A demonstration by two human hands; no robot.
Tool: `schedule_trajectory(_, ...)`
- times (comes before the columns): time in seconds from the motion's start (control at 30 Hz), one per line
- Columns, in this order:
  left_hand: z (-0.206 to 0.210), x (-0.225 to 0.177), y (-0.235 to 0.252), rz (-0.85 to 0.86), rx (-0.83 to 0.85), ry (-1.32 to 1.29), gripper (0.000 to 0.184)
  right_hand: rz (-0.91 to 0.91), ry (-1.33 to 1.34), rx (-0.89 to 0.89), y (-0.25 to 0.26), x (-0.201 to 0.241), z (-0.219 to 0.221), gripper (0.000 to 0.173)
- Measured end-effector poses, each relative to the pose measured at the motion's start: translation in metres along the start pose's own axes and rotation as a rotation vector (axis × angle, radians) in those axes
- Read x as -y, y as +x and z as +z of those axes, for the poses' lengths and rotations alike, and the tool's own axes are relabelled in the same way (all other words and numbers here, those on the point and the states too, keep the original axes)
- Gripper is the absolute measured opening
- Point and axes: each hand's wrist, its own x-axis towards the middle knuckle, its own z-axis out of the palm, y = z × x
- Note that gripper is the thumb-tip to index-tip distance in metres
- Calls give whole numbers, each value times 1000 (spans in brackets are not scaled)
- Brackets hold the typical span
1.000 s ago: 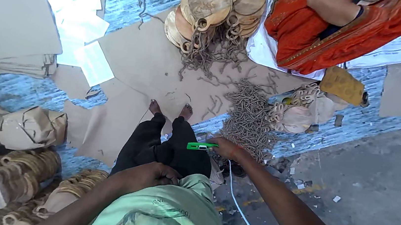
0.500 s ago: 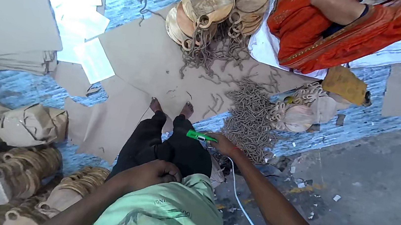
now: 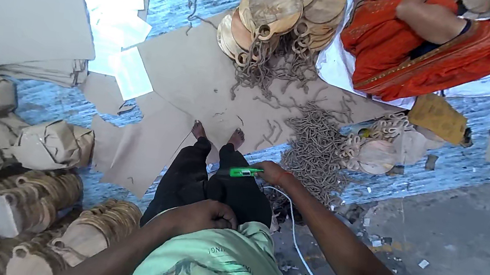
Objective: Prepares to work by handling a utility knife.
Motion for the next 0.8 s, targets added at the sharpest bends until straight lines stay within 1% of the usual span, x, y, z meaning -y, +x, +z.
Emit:
schedule_trajectory(0.03,1,0,0,4,-1,-6,30,73,-86,11,-1,3,2,34)
schedule_trajectory(0.07,3,0,0,6,-3,-17,30,164,-168,-35,-2,5,3,33)
schedule_trajectory(0.1,4,-1,0,9,-11,-36,31,229,-195,-116,-2,5,-1,32)
schedule_trajectory(0.13,3,-1,-2,6,-33,-59,32,236,-152,-184,0,6,-9,33)
schedule_trajectory(0.17,5,0,-7,-8,-67,-77,34,176,-34,-207,1,6,-16,33)
schedule_trajectory(0.2,8,0,-16,-44,-114,-77,35,70,129,-186,-1,8,-17,34)
schedule_trajectory(0.27,11,1,-34,-151,-197,-19,46,-119,353,-58,-17,23,-17,34)
schedule_trajectory(0.33,18,7,-54,-239,-220,-70,57,-234,455,86,-41,43,-17,31)
schedule_trajectory(0.37,23,13,-63,-241,-218,-140,61,-274,450,148,-46,48,-14,30)
schedule_trajectory(0.4,27,18,-69,-222,-219,-204,63,-306,396,185,-48,52,-10,29)
schedule_trajectory(0.43,30,20,-74,-207,-217,-244,63,-317,291,176,-50,57,-8,29)
schedule_trajectory(0.47,30,21,-76,-201,-209,-255,63,-294,155,118,-52,64,-8,29)
schedule_trajectory(0.57,27,20,-72,-209,-187,-237,60,-134,-198,-217,-47,71,-15,32)
schedule_trajectory(0.6,27,20,-71,-203,-190,-240,60,-104,-226,-270,-44,72,-21,33)
schedule_trajectory(0.63,28,21,-70,-195,-194,-240,60,-125,-172,-272,-45,74,-27,33)
schedule_trajectory(0.67,29,22,-69,-188,-199,-239,60,-177,-81,-218,-49,79,-33,32)
schedule_trajectory(0.7,29,22,-69,-184,-199,-234,60,-232,-17,-126,-52,84,-36,31)
schedule_trajectory(0.73,30,22,-68,-183,-197,-226,59,-259,-14,-29,-51,89,-36,31)
schedule_trajectory(0.77,30,22,-66,-180,-195,-217,58,-245,-86,35,-46,92,-33,32)
schedule_trajectory(0.8,31,21,-65,-178,-193,-204,57,-198,-202,43,-38,92,-29,33)
